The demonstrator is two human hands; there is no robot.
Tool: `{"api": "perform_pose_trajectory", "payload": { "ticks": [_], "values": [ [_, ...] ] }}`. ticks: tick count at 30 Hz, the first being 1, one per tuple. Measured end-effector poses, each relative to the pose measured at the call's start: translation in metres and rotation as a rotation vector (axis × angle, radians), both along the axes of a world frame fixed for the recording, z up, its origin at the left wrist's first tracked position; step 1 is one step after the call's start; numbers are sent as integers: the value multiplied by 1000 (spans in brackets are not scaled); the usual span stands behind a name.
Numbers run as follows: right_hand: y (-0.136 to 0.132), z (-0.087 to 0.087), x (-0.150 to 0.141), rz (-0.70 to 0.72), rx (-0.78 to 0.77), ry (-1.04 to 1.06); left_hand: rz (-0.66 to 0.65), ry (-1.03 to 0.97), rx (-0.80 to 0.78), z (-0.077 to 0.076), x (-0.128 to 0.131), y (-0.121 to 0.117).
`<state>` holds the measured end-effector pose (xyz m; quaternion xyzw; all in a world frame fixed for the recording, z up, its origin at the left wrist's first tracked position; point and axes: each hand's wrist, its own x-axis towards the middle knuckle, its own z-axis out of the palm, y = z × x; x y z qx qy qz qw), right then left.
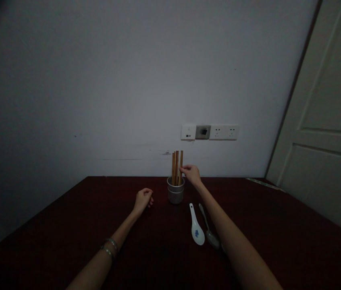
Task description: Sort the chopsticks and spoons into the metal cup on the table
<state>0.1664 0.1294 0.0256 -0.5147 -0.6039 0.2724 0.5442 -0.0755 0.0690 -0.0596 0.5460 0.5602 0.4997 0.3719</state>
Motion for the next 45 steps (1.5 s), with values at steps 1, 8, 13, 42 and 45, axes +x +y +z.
{"api": "perform_pose_trajectory", "payload": {
  "ticks": [1,8,13,42,45],
  "values": [
    [0,0,0,0,5,-6,0,0,-4,0,0,0],
    [-4,0,-4,-6,70,-75,11,4,-11,4,1,-3],
    [-5,0,-5,14,61,-56,4,8,-9,3,0,-2],
    [3,-9,-7,33,-11,-87,11,-1,-33,3,1,1],
    [5,-11,-7,36,-13,-72,11,-1,-36,4,1,-1]
  ]
}}
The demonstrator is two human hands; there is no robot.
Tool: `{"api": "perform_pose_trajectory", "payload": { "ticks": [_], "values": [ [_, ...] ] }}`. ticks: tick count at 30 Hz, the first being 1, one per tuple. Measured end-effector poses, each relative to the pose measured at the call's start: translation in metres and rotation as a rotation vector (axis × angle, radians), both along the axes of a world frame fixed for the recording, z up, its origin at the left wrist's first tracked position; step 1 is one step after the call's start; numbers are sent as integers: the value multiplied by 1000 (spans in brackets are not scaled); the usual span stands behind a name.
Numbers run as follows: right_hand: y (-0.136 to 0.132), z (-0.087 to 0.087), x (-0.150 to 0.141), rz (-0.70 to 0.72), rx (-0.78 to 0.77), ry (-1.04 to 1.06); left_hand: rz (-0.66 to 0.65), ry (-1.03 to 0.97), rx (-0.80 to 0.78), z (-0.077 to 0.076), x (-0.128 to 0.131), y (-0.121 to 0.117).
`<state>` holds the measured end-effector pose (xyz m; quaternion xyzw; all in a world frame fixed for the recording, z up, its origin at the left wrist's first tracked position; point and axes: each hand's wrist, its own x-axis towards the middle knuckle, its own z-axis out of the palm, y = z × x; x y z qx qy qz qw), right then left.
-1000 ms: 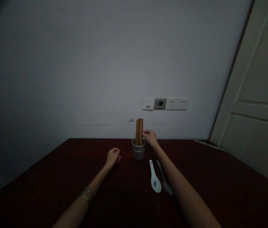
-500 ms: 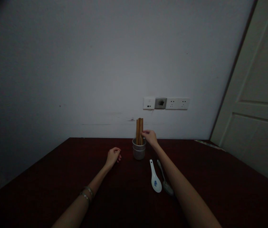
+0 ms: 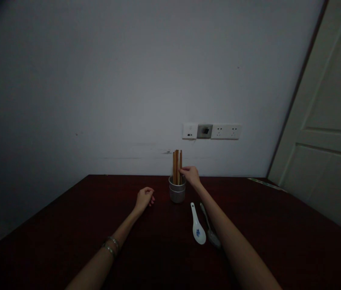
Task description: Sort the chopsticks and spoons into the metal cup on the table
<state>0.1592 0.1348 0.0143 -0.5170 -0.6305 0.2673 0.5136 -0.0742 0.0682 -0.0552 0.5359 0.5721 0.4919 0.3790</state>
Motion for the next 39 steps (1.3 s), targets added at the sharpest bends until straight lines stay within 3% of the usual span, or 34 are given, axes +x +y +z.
{"api": "perform_pose_trajectory", "payload": {
  "ticks": [15,23,39],
  "values": [
    [-7,10,-6,50,-39,216,-6,0,17,1,0,-1],
    [-9,16,-8,51,-85,215,1,13,9,1,0,-1],
    [1,4,-1,34,-48,48,0,21,-1,1,0,-1]
  ]
}}
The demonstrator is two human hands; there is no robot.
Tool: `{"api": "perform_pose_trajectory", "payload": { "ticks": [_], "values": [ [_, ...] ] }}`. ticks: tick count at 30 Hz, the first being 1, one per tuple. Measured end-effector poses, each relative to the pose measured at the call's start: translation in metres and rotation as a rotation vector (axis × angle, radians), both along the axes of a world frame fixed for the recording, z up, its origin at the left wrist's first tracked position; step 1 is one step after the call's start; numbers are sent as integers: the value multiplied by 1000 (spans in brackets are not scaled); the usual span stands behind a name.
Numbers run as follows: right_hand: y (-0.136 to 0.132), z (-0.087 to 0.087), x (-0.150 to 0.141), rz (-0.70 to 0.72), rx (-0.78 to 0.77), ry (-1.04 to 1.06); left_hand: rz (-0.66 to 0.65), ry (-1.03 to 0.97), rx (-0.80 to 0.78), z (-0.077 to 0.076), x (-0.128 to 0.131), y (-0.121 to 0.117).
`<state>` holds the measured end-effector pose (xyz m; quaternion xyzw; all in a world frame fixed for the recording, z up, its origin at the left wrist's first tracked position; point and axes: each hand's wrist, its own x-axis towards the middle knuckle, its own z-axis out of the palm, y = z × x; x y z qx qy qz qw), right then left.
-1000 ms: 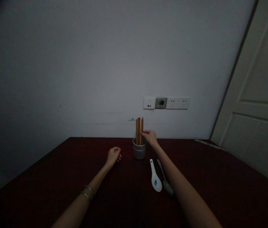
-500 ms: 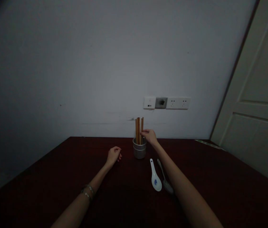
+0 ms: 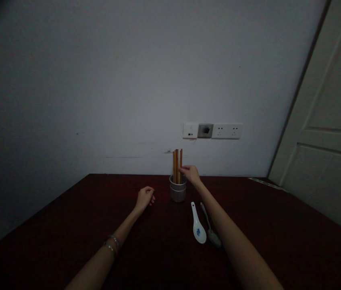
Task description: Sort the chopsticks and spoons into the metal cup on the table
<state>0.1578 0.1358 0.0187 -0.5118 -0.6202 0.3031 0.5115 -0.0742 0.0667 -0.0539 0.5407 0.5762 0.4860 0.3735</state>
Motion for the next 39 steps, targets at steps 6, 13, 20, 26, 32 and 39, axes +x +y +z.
{"api": "perform_pose_trajectory", "payload": {
  "ticks": [6,13,20,26,32,39],
  "values": [
    [0,-1,0,18,8,6,-9,-7,8,-1,0,0],
    [-1,-2,-2,-2,-13,2,-11,-10,2,1,0,-2],
    [3,-6,-2,52,-3,31,-11,-11,12,0,0,-1],
    [2,-4,-3,77,-30,80,-9,-18,7,-1,0,1],
    [-5,1,-6,82,-91,120,5,-18,-4,1,1,-1],
    [-16,0,17,93,-162,106,-10,-19,9,1,1,-3]
  ]
}}
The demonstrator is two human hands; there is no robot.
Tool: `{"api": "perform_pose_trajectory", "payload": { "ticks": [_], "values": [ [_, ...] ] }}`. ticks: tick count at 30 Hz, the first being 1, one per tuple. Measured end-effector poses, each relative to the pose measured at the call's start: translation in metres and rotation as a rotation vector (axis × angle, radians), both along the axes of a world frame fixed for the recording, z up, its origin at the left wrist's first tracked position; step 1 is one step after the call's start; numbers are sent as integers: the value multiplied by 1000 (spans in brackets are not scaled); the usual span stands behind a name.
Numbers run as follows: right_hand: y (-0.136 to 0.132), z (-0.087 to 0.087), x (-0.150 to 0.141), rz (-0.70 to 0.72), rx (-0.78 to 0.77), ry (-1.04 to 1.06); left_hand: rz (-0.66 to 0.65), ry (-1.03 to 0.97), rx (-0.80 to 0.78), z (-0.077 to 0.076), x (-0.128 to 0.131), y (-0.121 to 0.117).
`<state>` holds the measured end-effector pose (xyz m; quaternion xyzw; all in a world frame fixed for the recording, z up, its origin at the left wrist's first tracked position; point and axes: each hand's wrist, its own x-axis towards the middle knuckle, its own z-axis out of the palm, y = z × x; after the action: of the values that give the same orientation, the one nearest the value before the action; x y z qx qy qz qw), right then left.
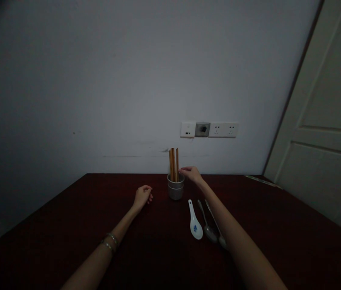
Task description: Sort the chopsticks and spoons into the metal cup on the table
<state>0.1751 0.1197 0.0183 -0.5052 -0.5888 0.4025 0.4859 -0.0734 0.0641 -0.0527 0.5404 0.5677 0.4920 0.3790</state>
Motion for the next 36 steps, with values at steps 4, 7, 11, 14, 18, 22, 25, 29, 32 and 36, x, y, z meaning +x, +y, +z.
{"api": "perform_pose_trajectory", "payload": {
  "ticks": [4,7,11,14,18,22,25,29,32,36],
  "values": [
    [-16,-12,35,-78,-56,-31,-1,18,-3,-1,-1,2],
    [-30,-27,65,-156,-79,-38,-4,25,0,-4,-1,5],
    [-49,-55,101,-260,-106,26,-8,22,23,-6,-2,7],
    [-61,-76,119,-318,-93,111,-17,25,32,-6,-2,6],
    [-70,-95,127,-395,18,99,-26,47,34,-3,-2,4],
    [-75,-98,125,-396,98,-126,-30,55,34,0,0,0],
    [-79,-96,122,-399,123,-220,-27,73,33,3,1,-3],
    [-83,-94,120,-390,149,-254,-13,88,19,5,2,-3],
    [-84,-93,120,-396,175,-264,-17,87,17,4,2,-2],
    [-84,-92,120,-396,192,-284,-37,68,26,2,0,1]
  ]
}}
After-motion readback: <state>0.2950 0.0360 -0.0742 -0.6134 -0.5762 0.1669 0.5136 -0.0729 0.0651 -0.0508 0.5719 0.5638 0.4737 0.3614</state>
